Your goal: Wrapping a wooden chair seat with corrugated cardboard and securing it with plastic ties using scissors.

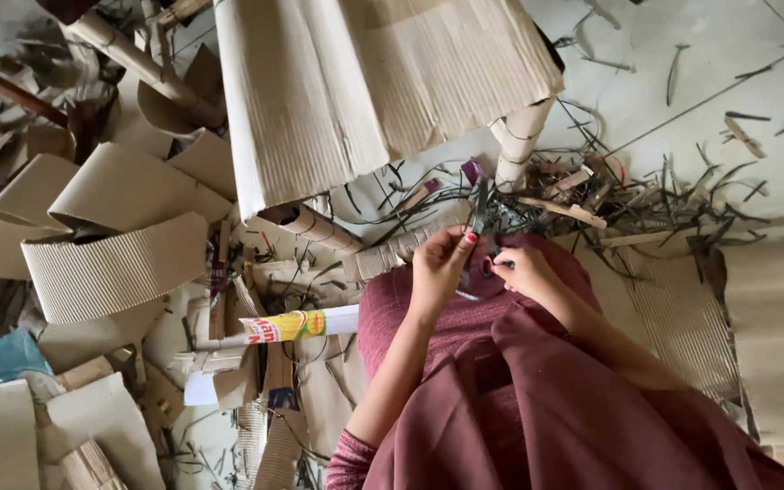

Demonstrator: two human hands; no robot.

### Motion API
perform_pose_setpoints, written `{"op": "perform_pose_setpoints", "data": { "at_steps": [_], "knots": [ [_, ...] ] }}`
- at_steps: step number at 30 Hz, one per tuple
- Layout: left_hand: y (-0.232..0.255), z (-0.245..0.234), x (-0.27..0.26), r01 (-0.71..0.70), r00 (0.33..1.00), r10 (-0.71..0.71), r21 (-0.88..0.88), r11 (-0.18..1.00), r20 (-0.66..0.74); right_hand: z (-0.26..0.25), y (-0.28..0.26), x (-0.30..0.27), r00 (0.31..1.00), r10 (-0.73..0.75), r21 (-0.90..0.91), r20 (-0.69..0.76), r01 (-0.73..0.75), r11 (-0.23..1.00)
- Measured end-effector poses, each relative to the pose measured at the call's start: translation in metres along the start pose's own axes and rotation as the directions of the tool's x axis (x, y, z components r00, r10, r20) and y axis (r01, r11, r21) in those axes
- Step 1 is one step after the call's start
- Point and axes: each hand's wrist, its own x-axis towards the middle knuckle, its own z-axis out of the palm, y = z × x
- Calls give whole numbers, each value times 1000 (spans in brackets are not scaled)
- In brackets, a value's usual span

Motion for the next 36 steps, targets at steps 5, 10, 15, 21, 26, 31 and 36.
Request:
{"op": "perform_pose_setpoints", "data": {
  "at_steps": [5, 10, 15, 21, 26, 31, 36],
  "knots": [
    [2, 4, 1, 14, 999, -12, -92, 996, 30, -42, -85, -43, 990, -129, 276, -51, 138, 951],
    [3, 15, 0, 3, 998, 5, -138, 990, 59, -70, -141, -57, 938, -281, 418, -202, 342, 841],
    [-3, 6, -7, 30, 999, -25, -154, 988, 34, -66, -144, -58, 766, -547, 29, -338, 589, 807],
    [21, 3, -10, -44, 997, 44, 2, 999, 62, -76, -182, -86, 768, -596, -115, -232, 587, 801],
    [7, 4, -4, -127, 992, 119, 209, 970, 48, -77, -169, -85, 824, -525, 12, -214, 540, 842],
    [39, 0, -4, -170, 983, 161, 116, 979, 84, -86, -154, -89, 907, -413, 388, -85, 412, 824],
    [53, 2, -3, -128, 988, 124, 43, 991, 95, -92, -157, -87, 900, -414, 546, -135, 416, 727]
  ]
}}
